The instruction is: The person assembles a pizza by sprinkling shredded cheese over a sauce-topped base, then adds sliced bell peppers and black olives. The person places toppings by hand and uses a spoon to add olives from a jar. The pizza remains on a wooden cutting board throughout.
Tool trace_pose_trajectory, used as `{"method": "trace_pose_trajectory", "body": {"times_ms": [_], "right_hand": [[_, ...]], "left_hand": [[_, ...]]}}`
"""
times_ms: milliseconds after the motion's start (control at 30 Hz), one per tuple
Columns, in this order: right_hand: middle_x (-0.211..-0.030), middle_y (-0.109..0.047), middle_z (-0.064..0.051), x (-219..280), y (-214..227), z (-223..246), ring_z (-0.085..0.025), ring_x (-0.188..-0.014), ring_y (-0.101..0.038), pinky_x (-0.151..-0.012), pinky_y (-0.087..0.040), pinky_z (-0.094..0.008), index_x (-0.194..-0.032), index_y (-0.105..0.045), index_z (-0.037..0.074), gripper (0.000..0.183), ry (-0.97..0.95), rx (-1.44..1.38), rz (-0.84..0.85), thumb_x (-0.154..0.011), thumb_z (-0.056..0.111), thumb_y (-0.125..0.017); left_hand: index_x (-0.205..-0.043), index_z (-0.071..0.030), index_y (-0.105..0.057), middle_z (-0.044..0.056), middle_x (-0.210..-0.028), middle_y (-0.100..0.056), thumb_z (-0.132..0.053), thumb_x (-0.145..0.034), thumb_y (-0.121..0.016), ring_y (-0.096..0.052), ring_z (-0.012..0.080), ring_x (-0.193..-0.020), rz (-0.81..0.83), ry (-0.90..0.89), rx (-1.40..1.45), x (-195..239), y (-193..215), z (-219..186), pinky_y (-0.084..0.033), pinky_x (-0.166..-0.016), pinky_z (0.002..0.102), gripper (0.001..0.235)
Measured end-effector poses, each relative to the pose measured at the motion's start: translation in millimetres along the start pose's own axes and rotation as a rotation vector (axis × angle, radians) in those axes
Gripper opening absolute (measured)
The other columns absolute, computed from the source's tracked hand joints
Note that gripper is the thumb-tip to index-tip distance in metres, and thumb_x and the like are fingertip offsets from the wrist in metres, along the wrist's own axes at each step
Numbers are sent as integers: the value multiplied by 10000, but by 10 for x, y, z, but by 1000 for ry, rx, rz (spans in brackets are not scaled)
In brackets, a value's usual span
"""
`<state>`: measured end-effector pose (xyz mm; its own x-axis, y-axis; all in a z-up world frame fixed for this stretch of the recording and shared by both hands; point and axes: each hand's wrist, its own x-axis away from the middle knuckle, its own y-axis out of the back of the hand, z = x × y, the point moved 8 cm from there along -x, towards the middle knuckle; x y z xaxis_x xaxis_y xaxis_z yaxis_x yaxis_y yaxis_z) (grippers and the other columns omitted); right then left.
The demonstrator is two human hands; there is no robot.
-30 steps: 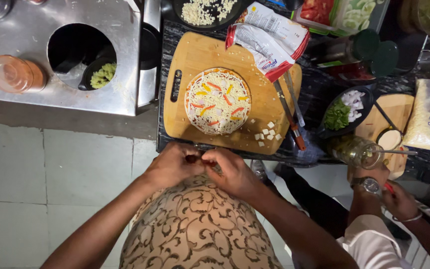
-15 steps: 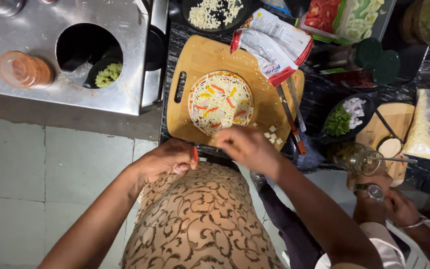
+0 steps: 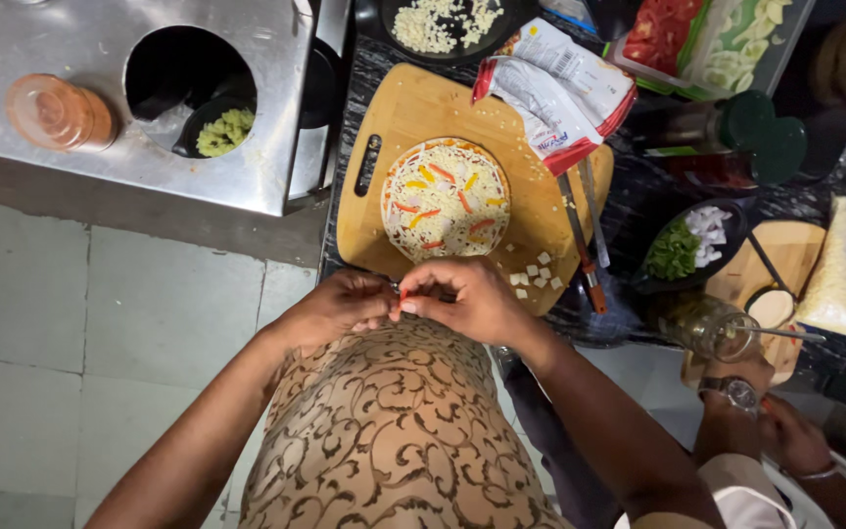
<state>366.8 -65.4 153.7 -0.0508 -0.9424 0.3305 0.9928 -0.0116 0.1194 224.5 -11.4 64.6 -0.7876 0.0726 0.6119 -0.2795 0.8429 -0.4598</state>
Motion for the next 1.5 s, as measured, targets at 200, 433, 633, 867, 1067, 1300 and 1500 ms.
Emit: {"method": "trace_pose_trajectory", "body": {"times_ms": [200, 433, 633, 867, 1067, 1300, 1500], "right_hand": [[-880, -762, -41, 29, -46, -18, -82, -781, -705, -699, -577, -241, -989, -702, 11, 183, 106, 110, -34, -819, -8, -767], [-974, -784, -76, 10, -62, -163, -88, -885, -750, -769, -608, -242, -1017, -711, 15, 108, 115, -193, -45, -914, -17, -724], [-983, -778, -98, 23, -33, -14, -140, -855, -768, -752, -623, -264, -952, -723, 9, 121, 279, -1, -140, -851, -28, -777], [-1036, -768, -97, 33, -31, -134, -124, -895, -758, -786, -647, -278, -1007, -726, 15, 108, 215, -301, -167, -920, -49, -740], [-1019, -806, -60, 118, 927, -723, -98, -837, -750, -760, -608, -251, -1083, -778, 63, 152, -111, 108, -660, -999, 20, -659], [-980, -802, -86, -107, 1375, -1086, -121, -838, -745, -753, -568, -256, -1177, -673, -4, 358, -211, 192, -729, -854, 35, -822], [-941, -780, -71, -70, 1520, -976, -131, -793, -738, -692, -567, -261, -1141, -649, 23, 399, -204, 343, -845, -793, 1, -842]], "left_hand": [[-942, -47, -727, -26, -799, -676, -225, -973, -650, -544, 42, -667, 23, -42, -110, -85, -7, -28, -453, -574, 210, 197], [-883, -24, -713, -20, -682, -572, -219, -973, -658, -462, 55, -566, -58, 71, -37, -69, 77, 54, -366, -494, 219, 222], [-825, -3, -627, -38, -638, -463, -148, -947, -637, -343, 48, -500, -15, 239, 365, -24, 37, 265, -278, -440, 226, 190], [-777, -37, -560, -70, -601, -371, -110, -944, -610, -290, 58, -465, 95, 295, 738, -13, -30, 324, -287, -421, 243, 189], [-1027, 20, -714, 12, -742, -614, -160, -962, -646, -472, 87, -572, -363, 159, 305, 212, 381, 149, -389, -491, 225, 203], [-1220, -17, -693, 104, -1043, -781, -127, -949, -630, -693, 143, -765, -381, 12, 148, 331, 479, 64, -581, -678, 269, 300], [-1126, 80, -704, 160, -1001, -779, -82, -965, -662, -737, 205, -754, -439, -1, 174, 332, 498, 225, -585, -643, 330, 232]]}}
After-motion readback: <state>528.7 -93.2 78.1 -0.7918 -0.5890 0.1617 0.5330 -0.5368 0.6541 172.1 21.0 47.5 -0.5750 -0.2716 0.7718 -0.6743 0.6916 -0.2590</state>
